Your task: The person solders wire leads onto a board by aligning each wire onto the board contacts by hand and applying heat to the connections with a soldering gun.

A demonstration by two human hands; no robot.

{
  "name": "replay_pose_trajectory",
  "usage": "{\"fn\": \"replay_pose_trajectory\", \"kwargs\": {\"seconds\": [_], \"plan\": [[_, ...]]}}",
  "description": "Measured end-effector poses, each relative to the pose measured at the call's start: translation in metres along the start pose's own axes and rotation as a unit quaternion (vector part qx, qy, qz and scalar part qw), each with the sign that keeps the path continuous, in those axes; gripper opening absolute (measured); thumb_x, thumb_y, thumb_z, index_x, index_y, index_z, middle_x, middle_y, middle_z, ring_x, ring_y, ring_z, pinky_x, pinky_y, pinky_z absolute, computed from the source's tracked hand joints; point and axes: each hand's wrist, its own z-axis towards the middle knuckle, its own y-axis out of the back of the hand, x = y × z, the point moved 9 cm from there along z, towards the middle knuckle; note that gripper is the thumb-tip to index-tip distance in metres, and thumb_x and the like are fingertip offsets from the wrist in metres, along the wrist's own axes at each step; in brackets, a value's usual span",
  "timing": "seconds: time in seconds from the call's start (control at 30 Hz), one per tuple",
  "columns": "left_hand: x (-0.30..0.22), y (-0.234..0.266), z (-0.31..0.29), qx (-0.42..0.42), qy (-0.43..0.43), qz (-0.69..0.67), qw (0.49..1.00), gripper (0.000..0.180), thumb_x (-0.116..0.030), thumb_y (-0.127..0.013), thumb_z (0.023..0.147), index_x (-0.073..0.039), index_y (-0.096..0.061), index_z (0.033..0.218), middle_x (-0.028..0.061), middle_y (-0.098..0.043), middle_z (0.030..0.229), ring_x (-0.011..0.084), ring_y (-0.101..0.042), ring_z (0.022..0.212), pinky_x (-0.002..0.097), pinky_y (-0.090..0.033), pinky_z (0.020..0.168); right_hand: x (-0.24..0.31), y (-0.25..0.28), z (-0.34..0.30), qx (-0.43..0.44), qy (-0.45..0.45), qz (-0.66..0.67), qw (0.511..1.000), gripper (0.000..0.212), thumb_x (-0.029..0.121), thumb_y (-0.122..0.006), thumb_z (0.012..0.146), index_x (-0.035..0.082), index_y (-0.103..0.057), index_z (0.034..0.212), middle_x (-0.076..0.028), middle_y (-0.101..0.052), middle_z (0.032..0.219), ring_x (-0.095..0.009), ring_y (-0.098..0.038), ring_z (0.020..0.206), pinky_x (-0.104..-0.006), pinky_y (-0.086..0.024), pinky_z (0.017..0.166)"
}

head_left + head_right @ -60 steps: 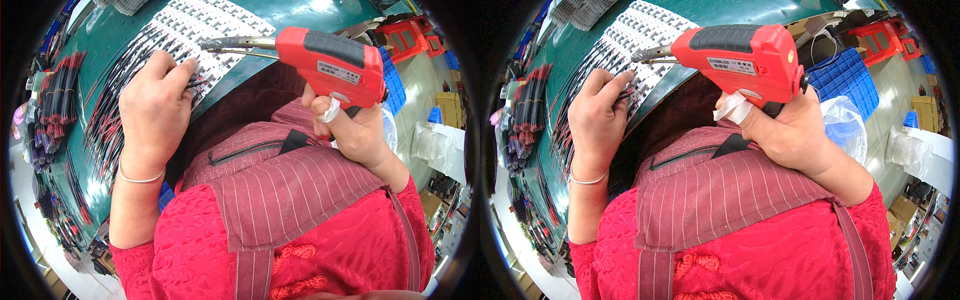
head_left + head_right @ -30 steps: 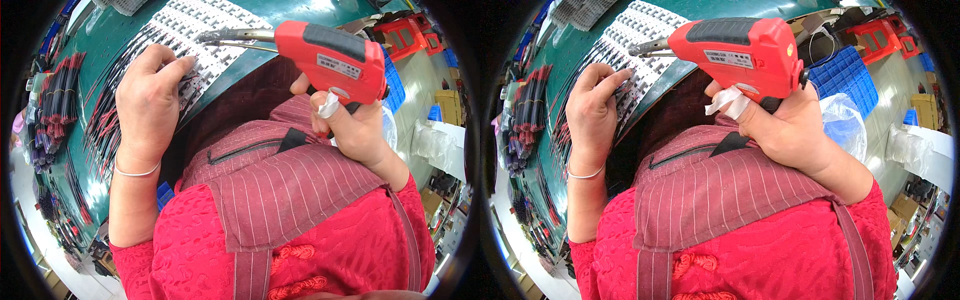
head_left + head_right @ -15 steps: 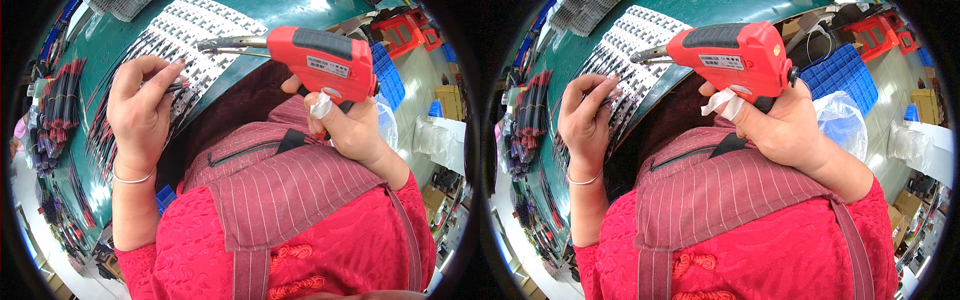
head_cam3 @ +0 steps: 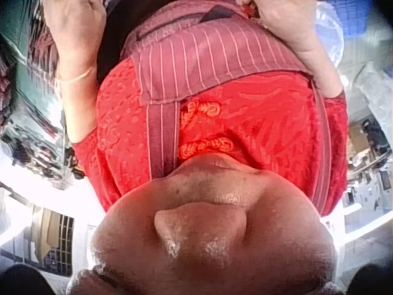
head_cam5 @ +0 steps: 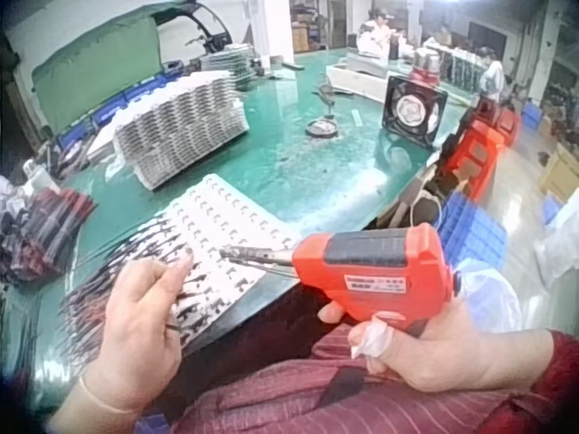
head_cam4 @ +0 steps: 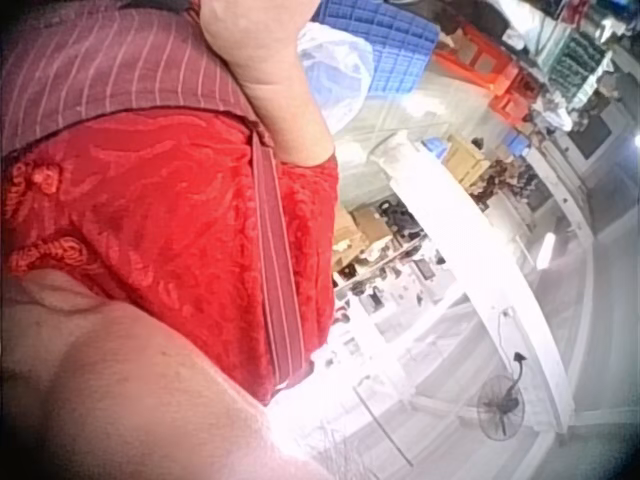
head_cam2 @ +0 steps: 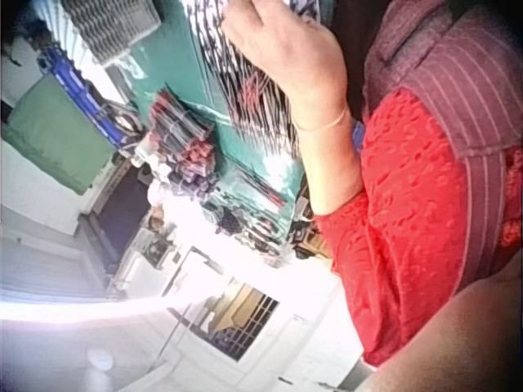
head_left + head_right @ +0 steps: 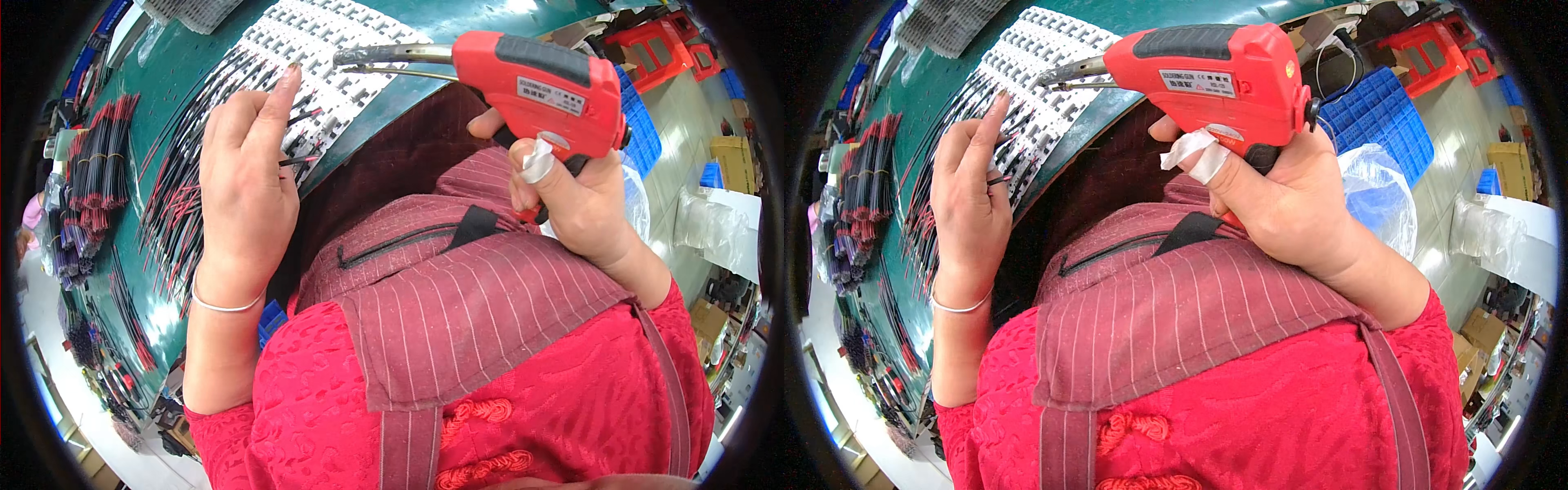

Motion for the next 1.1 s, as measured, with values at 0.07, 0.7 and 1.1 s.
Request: {"fn": "replay_pose_trajectory", "kwargs": {"seconds": [0.07, 0.7, 1.1], "plan": [[0.005, 0.0, -0.004, -0.037, 0.026, -0.04, 0.998, 0.072, 0.02, -0.05, 0.069, -0.006, -0.061, 0.135, 0.0133, -0.058, 0.109, 0.0246, -0.059, 0.091, 0.0337, -0.051, 0.085, 0.0, 0.001, -0.002, 0.005, 0.001, -0.007, 1.0, 0.017, 0.012, -0.056, 0.101, -0.003, -0.057, 0.109, -0.021, -0.064, 0.121, -0.009, -0.052, 0.062, -0.0285, -0.05, 0.059], [-0.008, 0.011, 0.002, -0.092, -0.001, -0.037, 0.995, 0.032, 0.01, -0.067, 0.068, -0.004, -0.072, 0.096, 0.0083, -0.06, 0.085, 0.0246, -0.062, 0.071, 0.0345, -0.051, 0.062, 0.004, -0.005, -0.009, 0.016, -0.012, -0.025, 0.999, 0.018, 0.01, -0.055, 0.101, -0.004, -0.055, 0.113, -0.021, -0.064, 0.122, -0.009, -0.052, 0.062, -0.0289, -0.05, 0.06], [-0.014, -0.001, 0.002, -0.05, -0.02, 0.026, 0.998, 0.036, 0.01, -0.067, 0.069, -0.006, -0.074, 0.1, 0.0082, -0.061, 0.089, 0.0252, -0.062, 0.079, 0.0355, -0.051, 0.07, 0.006, -0.003, -0.011, 0.02, -0.002, -0.026, 0.999, 0.025, 0.009, -0.055, 0.1, -0.004, -0.054, 0.121, -0.02, -0.064, 0.121, -0.009, -0.052, 0.062, -0.0278, -0.05, 0.06]]}}
